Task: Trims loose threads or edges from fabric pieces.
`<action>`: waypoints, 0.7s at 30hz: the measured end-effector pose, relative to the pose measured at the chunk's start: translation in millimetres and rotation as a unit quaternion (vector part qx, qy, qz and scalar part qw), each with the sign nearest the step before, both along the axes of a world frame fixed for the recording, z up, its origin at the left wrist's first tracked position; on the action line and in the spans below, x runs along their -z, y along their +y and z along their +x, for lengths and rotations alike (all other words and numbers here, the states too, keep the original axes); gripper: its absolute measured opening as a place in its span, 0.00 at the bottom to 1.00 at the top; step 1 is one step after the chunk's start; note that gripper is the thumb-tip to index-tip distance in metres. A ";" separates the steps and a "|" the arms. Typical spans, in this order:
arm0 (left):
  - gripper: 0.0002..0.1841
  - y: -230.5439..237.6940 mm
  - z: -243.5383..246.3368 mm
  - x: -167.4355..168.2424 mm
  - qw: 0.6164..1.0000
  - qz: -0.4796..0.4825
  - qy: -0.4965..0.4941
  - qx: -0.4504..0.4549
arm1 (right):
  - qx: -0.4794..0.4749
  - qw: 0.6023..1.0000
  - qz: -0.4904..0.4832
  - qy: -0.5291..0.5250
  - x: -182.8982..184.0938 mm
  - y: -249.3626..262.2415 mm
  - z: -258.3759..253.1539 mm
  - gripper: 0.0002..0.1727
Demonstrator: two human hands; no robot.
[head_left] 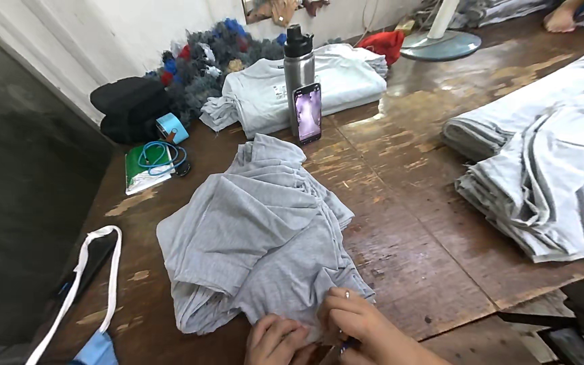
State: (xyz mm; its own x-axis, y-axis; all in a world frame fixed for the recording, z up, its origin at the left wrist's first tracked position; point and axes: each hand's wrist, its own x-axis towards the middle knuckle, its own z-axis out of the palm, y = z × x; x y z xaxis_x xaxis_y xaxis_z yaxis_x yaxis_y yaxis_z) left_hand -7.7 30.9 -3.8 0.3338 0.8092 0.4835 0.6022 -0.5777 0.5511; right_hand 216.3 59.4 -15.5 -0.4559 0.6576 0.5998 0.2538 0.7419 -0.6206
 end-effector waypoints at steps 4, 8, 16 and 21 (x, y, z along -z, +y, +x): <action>0.07 -3.1 1.5 4.7 0.993 0.068 -0.063 -0.075 | -0.030 0.997 0.021 0.068 -15.2 -5.1 0.5 0.06; 0.06 -4.0 -5.9 2.0 0.985 0.084 -0.093 -0.121 | 0.048 0.993 0.060 0.093 -34.4 14.6 15.4 0.07; 0.15 -7.2 -1.2 -3.5 0.944 -0.077 -0.300 -0.112 | 0.059 0.995 -0.073 0.013 -23.4 11.8 -27.1 0.10; 0.20 -11.9 -6.1 -0.8 0.872 -0.158 -0.463 -0.025 | 0.044 0.999 -0.001 -0.025 -12.8 11.5 -40.2 0.08</action>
State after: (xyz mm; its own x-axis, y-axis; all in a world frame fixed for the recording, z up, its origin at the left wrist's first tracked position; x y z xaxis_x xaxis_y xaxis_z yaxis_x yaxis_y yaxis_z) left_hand -13.9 19.0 -3.0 -0.1201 0.9535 0.2765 -0.1650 -0.2938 0.9415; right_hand 176.1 71.0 -2.7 -0.4256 0.6976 0.5764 0.3496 0.7143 -0.6063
